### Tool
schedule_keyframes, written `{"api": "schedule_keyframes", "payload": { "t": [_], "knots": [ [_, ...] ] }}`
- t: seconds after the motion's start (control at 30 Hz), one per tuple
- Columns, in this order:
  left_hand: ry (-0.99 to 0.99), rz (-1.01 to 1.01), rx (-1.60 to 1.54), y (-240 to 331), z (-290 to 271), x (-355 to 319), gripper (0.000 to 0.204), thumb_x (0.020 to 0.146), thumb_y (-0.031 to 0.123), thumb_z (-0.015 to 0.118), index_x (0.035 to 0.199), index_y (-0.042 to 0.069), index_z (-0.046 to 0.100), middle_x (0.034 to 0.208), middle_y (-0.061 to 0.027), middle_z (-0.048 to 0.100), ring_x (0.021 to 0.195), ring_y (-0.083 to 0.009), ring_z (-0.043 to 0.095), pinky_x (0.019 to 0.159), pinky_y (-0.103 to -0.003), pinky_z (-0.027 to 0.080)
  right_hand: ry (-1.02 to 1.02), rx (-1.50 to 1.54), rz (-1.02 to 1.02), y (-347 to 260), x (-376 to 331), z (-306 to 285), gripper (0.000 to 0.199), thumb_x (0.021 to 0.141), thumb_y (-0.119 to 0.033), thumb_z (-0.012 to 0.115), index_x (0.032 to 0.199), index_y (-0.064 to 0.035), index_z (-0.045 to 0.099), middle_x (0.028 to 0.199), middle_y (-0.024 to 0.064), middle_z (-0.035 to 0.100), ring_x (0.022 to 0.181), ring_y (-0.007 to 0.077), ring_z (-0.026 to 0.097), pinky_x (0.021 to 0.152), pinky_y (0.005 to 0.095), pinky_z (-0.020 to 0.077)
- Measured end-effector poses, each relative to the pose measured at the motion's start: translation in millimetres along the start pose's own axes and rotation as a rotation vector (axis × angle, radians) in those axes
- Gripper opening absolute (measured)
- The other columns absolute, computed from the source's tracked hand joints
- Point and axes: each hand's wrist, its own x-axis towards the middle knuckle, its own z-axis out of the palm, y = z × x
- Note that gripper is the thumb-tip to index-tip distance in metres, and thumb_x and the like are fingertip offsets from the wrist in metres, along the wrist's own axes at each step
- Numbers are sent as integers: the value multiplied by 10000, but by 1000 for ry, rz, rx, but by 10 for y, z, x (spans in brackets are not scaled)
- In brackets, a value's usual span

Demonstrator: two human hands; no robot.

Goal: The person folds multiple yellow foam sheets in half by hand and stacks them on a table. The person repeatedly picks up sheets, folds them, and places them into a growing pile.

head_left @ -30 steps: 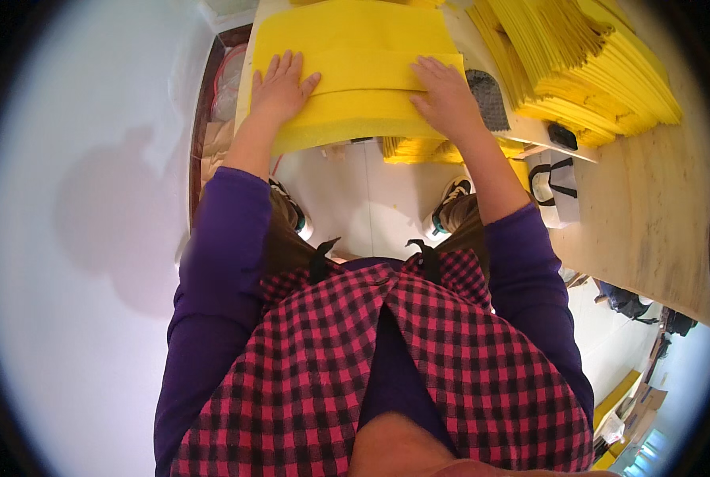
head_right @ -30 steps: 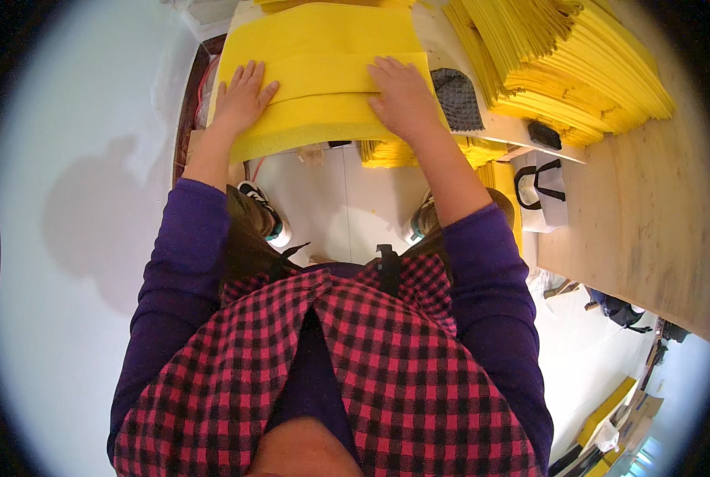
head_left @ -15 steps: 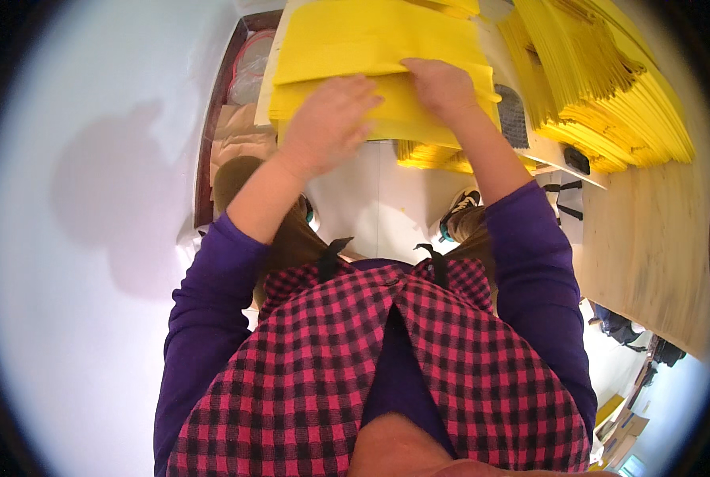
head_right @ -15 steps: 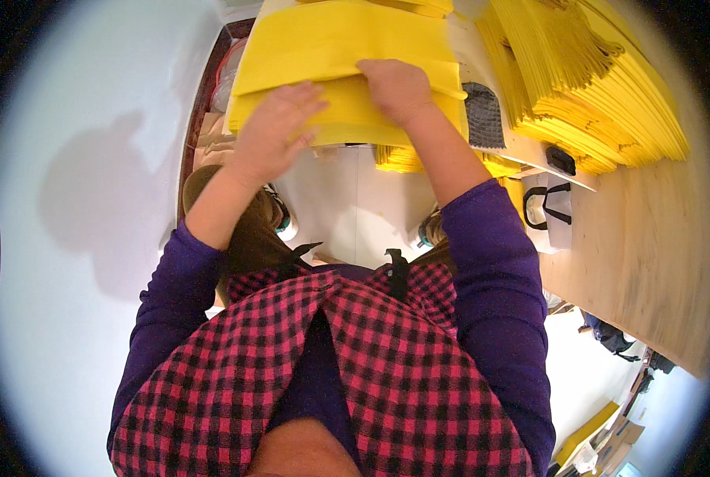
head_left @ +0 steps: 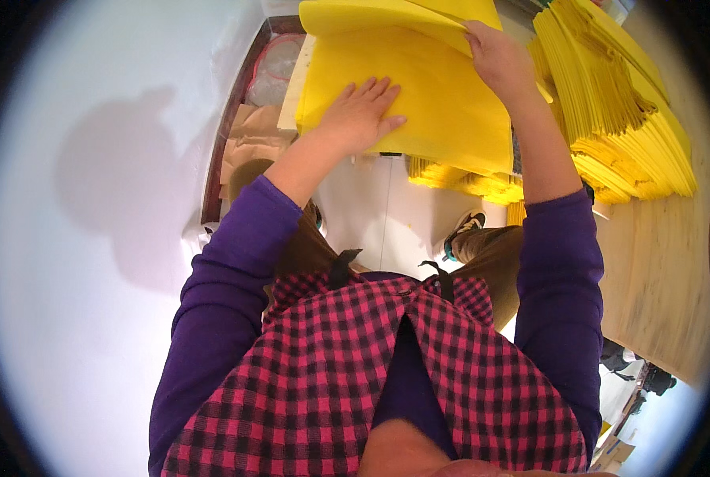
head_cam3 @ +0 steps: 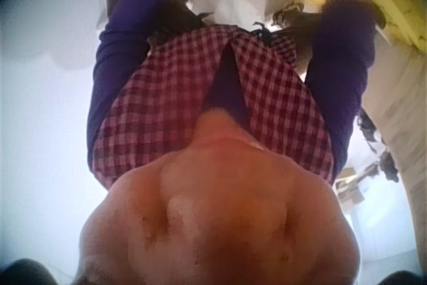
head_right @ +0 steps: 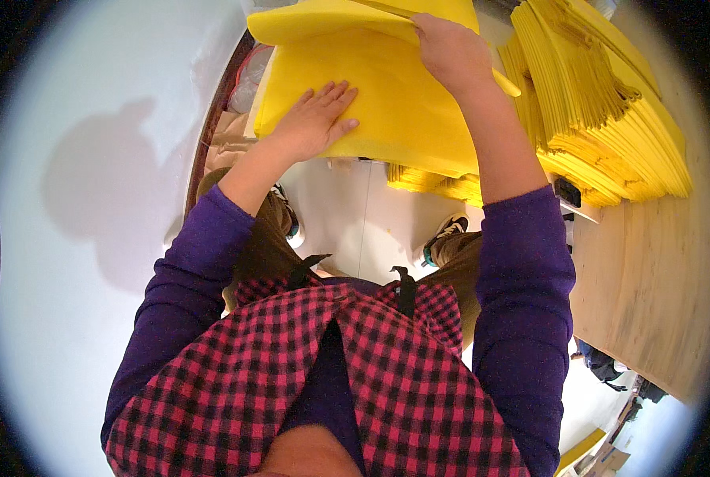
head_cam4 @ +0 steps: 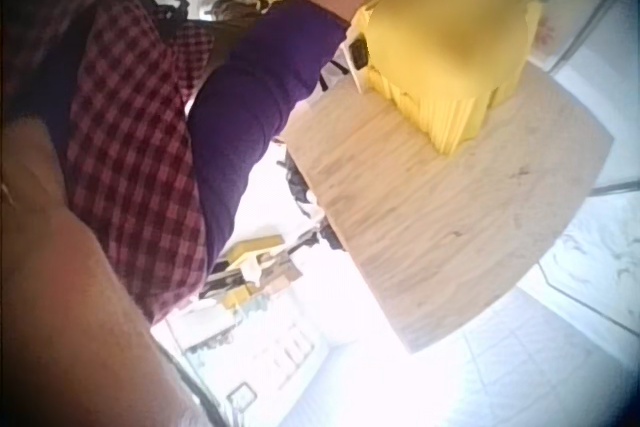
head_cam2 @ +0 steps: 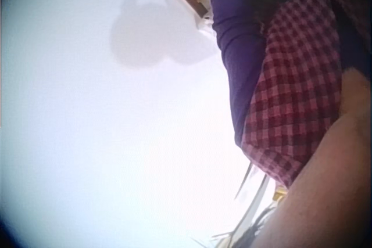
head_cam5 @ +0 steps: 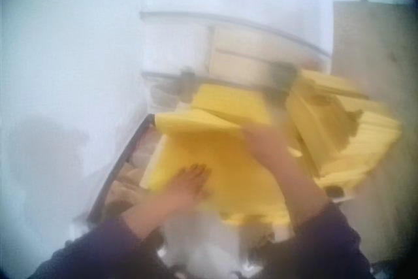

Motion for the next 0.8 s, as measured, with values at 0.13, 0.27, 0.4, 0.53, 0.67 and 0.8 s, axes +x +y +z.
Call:
{"api": "schedule_keyframes", "payload": {
  "t": [0.13, 0.27, 0.4, 0.53, 0.67, 0.8],
  "knots": [
    [3, 33, 6, -143, 74, 37, 635, 949, 498, 357, 1438, 96, 304, 1503, -111, 277, 1396, -272, 233, 1132, -438, 186, -47, -43, -18, -87, -119, -79, 228, 883, -204, 450, 1042, -160, 608, 891, 132, 667, 804, 354, 640, 671, 463, 503],
    [1, 74, 7, -257, 43, 74, 629, 940, 496, 383, 1429, 104, 332, 1488, -114, 306, 1383, -282, 254, 1127, -432, 196, -64, -27, -91, -202, -394, -25, 216, 869, -162, 466, 1035, -135, 602, 826, 133, 663, 770, 343, 640, 642, 451, 504],
    [7, 61, -75, -262, -77, 74, 553, 936, 462, 418, 1359, 107, 434, 1367, -151, 455, 1265, -322, 412, 1055, -414, 323, -105, 15, -107, -284, -651, 48, 226, 838, -119, 499, 1042, -123, 595, 800, 124, 660, 746, 319, 641, 632, 429, 507],
    [-47, -23, -149, -284, -151, 53, 469, 937, 408, 453, 1253, 71, 531, 1235, -185, 552, 1132, -359, 515, 972, -411, 407, -133, -5, -109, -377, -806, 157, 258, 812, -106, 526, 1061, -97, 594, 933, 108, 675, 833, 270, 656, 694, 387, 526],
    [37, -49, -147, -355, -108, 72, 402, 899, 394, 525, 1185, 118, 585, 1204, -133, 579, 1119, -324, 531, 958, -419, 423, -35, -42, -197, -406, -877, 334, 301, 802, -98, 534, 1097, -70, 589, 1072, 110, 661, 948, 240, 650, 776, 344, 531],
    [84, -51, -148, -422, -87, 87, 407, 898, 391, 527, 1198, 122, 577, 1215, -129, 574, 1127, -322, 527, 959, -416, 424, -21, 4, -204, -400, -926, 441, 313, 803, -88, 530, 1108, -61, 589, 1097, 114, 656, 989, 236, 643, 802, 333, 529]
  ]
}}
